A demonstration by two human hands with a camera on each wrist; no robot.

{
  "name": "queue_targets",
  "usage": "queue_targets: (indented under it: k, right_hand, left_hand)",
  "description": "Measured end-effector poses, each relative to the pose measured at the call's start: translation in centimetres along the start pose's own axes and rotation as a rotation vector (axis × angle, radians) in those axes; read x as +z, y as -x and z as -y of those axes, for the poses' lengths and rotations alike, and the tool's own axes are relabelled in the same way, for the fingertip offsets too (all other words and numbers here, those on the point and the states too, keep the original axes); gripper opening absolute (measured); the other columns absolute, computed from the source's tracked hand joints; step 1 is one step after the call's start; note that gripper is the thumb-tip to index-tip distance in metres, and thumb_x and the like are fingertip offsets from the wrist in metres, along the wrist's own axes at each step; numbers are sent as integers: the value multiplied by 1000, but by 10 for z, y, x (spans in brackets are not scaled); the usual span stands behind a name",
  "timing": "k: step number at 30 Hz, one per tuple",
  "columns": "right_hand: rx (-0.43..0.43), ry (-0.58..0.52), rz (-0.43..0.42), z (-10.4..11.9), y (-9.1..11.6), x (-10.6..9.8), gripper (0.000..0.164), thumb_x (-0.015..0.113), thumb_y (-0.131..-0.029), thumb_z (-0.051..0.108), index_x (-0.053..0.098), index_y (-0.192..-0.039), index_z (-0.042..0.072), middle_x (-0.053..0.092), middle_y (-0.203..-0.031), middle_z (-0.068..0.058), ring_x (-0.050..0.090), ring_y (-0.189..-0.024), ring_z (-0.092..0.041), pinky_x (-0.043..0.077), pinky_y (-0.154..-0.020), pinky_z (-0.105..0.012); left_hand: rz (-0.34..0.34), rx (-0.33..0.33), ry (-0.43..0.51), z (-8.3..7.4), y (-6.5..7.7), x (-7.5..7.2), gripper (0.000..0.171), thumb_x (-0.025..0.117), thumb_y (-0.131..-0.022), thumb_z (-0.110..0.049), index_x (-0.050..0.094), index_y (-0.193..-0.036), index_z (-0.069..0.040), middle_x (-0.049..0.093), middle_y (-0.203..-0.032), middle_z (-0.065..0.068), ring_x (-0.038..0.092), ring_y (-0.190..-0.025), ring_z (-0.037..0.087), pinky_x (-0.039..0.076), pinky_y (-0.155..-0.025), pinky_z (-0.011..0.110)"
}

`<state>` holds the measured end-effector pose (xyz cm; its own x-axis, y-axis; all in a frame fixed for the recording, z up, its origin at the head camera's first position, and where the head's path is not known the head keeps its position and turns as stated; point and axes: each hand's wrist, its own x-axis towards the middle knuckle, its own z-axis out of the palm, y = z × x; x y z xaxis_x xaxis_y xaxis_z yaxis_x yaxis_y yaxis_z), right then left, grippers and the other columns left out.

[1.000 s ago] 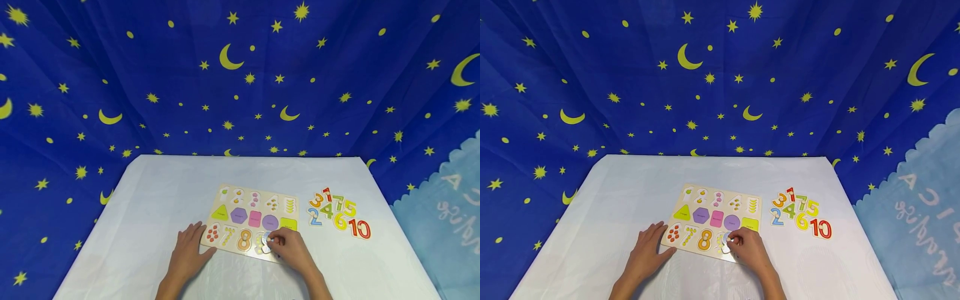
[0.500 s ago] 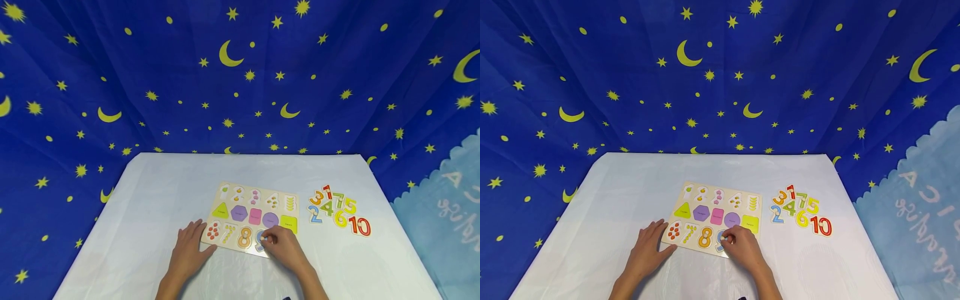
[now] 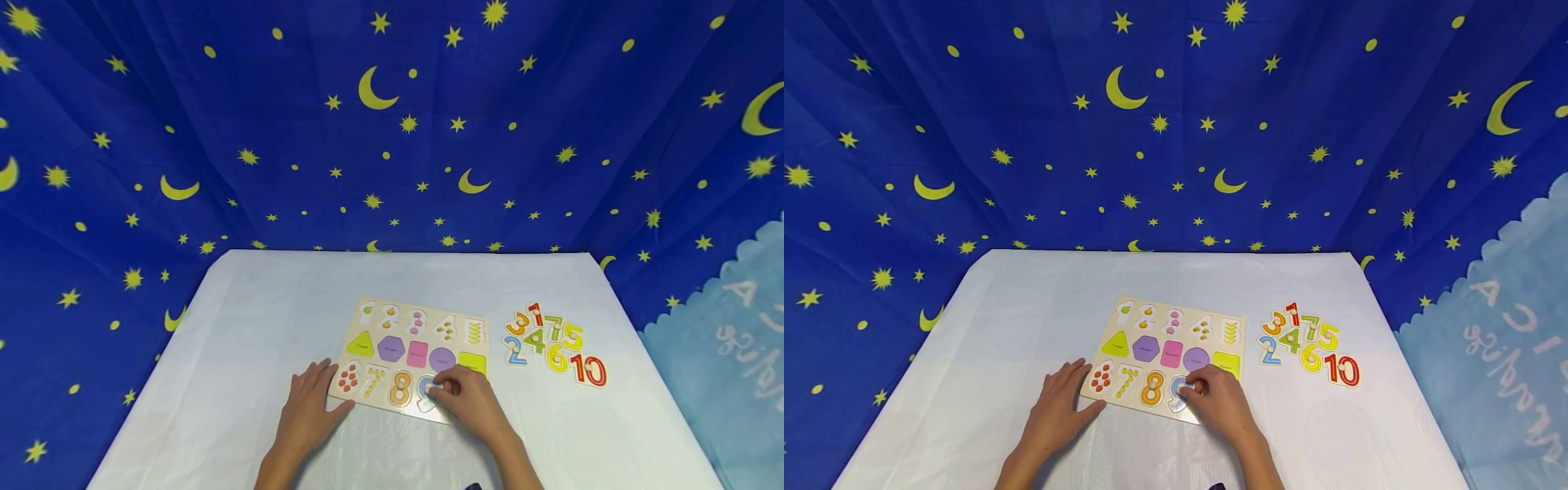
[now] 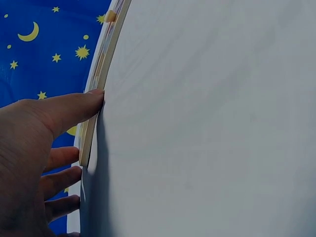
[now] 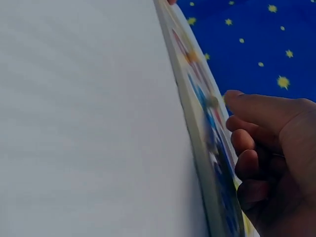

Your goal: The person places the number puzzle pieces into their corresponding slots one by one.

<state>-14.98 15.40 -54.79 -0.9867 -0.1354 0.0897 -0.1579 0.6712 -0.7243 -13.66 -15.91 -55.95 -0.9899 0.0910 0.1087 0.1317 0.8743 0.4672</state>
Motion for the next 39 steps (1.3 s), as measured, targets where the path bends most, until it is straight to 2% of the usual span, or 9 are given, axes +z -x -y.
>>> queue_targets:
  k: [6, 8, 13, 19, 25, 28, 32, 39]
  right_hand:
    - [120, -101, -20, -14, 0, -20, 20, 80, -79, 26, 72, -96, 19, 56, -70, 8, 51, -62, -11, 45, -54, -23]
    - [136, -114, -27, -18, -1, -26, 21, 80, -79, 24, 72, -98, 18, 57, -72, 7, 53, -63, -12, 46, -55, -23]
    - [154, -82, -65, -34, -5, -39, 22, 80, -79, 22, 72, -99, 17, 58, -74, 6, 53, -66, -12, 46, -57, -23]
    - [175, -39, -87, -54, -6, -56, 25, 78, -81, 26, 71, -102, 15, 59, -75, 4, 53, -65, -14, 46, -53, -23]
    - [216, -16, -192, -69, -4, -73, 27, 76, -83, 27, 71, -105, 12, 59, -78, 1, 53, -64, -16, 45, -48, -24]
    - [278, -52, -236, -74, -3, -77, 28, 75, -84, 30, 71, -105, 11, 60, -80, -2, 54, -65, -17, 45, -48, -23]
    - [320, -77, -289, -79, -6, -84, 28, 74, -85, 30, 71, -105, 10, 61, -81, -4, 54, -64, -17, 45, -45, -24]
    - [318, 28, -369, -91, -10, -90, 29, 72, -87, 27, 71, -108, 7, 60, -78, -3, 53, -64, -16, 41, -45, -22]
  left_hand:
    - [-21, 27, -4, 0, 0, 3, 74, 77, -75, -47, 54, -133, -7, 46, -142, 12, 33, -135, 38, 16, -112, 58]
    - [-23, 26, -8, 1, 0, 3, 74, 77, -75, -46, 55, -133, -7, 46, -143, 11, 33, -135, 37, 16, -112, 57]
    - [-23, 14, -10, 4, 2, 3, 75, 76, -76, -48, 53, -134, -7, 45, -144, 11, 32, -136, 36, 14, -113, 56]
    - [-28, 5, -5, 5, 3, 3, 75, 77, -75, -48, 54, -134, -8, 45, -144, 10, 32, -136, 36, 14, -113, 56]
    - [-28, 36, -10, 5, 1, 2, 76, 75, -76, -50, 53, -135, -9, 44, -144, 10, 32, -136, 35, 15, -113, 56]
    - [-15, 37, -17, 6, 0, 1, 76, 75, -76, -50, 53, -135, -9, 44, -145, 9, 32, -136, 35, 15, -113, 57]
    - [8, 21, -16, 5, 0, 0, 76, 74, -77, -50, 52, -136, -9, 42, -146, 9, 30, -138, 34, 13, -114, 55]
    - [5, 22, -21, 3, 1, 0, 75, 75, -78, -48, 52, -136, -7, 43, -145, 10, 30, -137, 35, 13, -114, 56]
